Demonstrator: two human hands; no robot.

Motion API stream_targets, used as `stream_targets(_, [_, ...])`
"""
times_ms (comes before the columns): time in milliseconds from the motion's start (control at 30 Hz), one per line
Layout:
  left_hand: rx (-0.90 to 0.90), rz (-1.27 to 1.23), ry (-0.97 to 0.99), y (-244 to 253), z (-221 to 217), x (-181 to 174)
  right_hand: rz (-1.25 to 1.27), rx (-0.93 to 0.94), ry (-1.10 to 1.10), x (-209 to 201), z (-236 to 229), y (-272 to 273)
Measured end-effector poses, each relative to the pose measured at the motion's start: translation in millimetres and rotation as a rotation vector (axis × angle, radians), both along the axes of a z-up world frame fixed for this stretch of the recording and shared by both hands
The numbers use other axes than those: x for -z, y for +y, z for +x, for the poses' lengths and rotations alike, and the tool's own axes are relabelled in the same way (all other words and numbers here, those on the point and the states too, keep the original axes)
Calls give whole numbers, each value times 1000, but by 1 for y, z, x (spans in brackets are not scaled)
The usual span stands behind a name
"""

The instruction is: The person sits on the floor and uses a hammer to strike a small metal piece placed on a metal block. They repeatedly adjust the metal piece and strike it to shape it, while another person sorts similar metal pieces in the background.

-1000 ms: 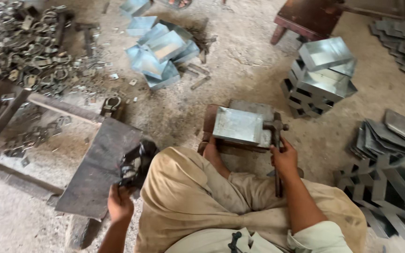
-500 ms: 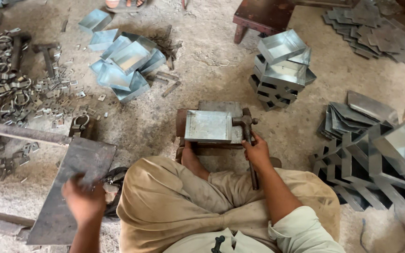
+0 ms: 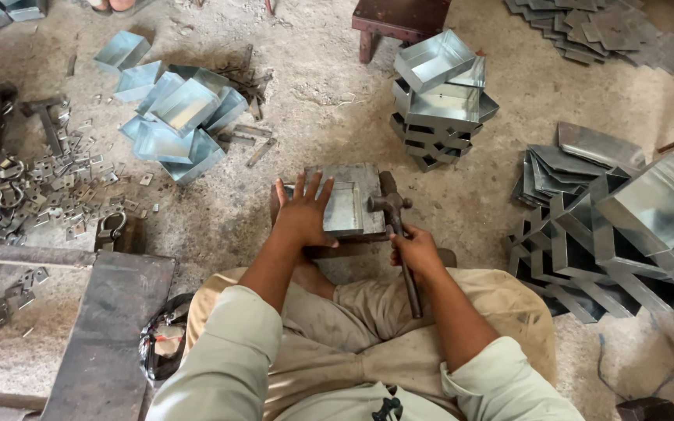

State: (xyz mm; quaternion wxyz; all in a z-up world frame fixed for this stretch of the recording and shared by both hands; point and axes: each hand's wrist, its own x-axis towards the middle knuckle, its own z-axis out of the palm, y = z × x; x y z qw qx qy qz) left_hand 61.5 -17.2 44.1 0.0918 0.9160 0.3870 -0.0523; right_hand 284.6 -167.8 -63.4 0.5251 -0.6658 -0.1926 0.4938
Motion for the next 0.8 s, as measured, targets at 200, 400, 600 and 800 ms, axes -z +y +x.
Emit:
stream_targets(200, [-69, -50, -114, 12, -3, 20, 52, 44, -162, 17, 6, -10])
stream_targets(400, [-94, -224, -797, 4, -6, 25, 256, 80, -852, -78, -9, -27])
stream_targets(600, [-60, -332, -1017, 13, 8, 57, 569, 126, -1274, -167, -28, -59])
stream_targets(800, [-77, -303, -932, 17, 10, 67, 617, 43, -1402, -177, -46, -55])
